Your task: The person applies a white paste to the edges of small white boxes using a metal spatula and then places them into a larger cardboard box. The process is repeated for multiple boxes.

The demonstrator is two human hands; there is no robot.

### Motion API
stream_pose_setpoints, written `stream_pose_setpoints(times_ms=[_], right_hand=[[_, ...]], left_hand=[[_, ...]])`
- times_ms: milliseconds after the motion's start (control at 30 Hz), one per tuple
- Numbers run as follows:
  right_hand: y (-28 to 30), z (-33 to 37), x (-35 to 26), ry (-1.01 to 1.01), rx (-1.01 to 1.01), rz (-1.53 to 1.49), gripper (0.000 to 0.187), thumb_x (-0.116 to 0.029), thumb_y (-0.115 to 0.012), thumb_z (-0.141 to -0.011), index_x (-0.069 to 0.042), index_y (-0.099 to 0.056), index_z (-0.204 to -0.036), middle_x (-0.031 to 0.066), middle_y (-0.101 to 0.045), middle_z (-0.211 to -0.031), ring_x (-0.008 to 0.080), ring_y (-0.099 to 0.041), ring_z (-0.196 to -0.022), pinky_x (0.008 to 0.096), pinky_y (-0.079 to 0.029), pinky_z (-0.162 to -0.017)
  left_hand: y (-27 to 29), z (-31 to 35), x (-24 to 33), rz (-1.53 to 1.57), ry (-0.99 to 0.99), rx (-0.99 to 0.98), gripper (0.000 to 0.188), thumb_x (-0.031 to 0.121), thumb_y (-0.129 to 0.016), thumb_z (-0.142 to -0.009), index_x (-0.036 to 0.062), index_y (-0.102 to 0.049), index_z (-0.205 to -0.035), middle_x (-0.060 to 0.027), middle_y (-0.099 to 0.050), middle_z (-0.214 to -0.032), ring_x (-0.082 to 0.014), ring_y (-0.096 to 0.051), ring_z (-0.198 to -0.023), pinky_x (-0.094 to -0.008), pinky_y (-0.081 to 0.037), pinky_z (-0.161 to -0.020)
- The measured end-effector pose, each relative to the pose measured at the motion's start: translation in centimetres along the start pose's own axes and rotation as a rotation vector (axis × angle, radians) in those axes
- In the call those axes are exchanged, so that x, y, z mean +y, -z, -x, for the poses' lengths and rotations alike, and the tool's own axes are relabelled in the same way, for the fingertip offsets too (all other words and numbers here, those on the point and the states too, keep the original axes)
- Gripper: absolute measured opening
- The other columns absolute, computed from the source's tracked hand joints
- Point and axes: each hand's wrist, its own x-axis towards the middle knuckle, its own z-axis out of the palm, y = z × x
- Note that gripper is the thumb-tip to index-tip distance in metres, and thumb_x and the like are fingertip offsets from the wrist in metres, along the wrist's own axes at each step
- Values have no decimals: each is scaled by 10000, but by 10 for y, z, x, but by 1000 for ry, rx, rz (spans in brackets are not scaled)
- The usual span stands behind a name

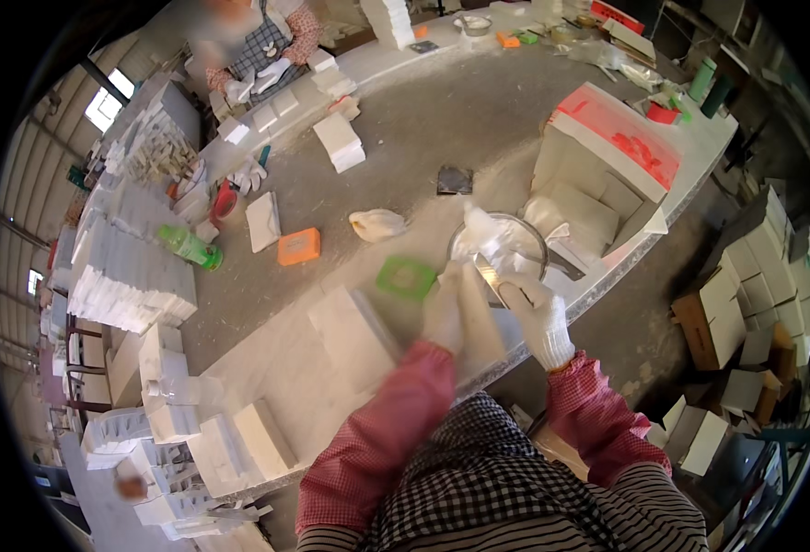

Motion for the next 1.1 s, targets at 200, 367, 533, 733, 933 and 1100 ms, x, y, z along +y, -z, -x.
stream_pose_setpoints(times_ms=[200,367,533,733,933,1100], right_hand=[[-1,-1,1,79,17,119,240,-137,-645,-982,37,-711,-1134,163,-742,-1060,231,-705,-929,336,-544,-844],[-2,-1,-5,161,51,244,244,-175,-650,-974,-8,-724,-1136,195,-733,-1054,310,-713,-939,359,-544,-840],[2,1,-6,161,62,243,247,-190,-652,-972,-22,-733,-1134,198,-734,-1043,331,-714,-940,373,-548,-835],[4,-3,1,145,105,273,236,-192,-649,-967,-35,-746,-1114,181,-740,-1009,321,-720,-895,378,-552,-809],[5,-9,13,190,114,247,195,-165,-635,-954,-17,-733,-1036,195,-711,-933,297,-696,-808,389,-532,-742],[6,-12,21,29,54,165,212,-194,-632,-952,-5,-709,-1011,182,-668,-840,302,-654,-767,393,-517,-748]], left_hand=[[-15,17,20,-46,38,11,407,379,-547,-1077,2,-646,-1192,-59,-671,-1064,-143,-637,-916,-301,-528,-816],[-3,2,4,14,-8,-19,460,403,-533,-1076,-22,-640,-1218,-73,-676,-1097,-150,-634,-944,-308,-523,-841],[0,-2,-2,-51,14,8,519,443,-531,-1073,-29,-631,-1265,-81,-671,-1146,-157,-629,-994,-320,-521,-885],[7,-1,-16,-85,-130,-28,569,495,-572,-1042,-17,-638,-1281,-78,-676,-1173,-147,-632,-998,-319,-525,-881],[1,-1,-4,-67,-58,23,596,512,-652,-991,-20,-653,-1261,-88,-694,-1130,-152,-660,-929,-317,-549,-807],[3,-1,-4,-143,-64,41,564,509,-544,-1052,6,-634,-1291,-84,-689,-1141,-171,-656,-969,-333,-534,-859]])
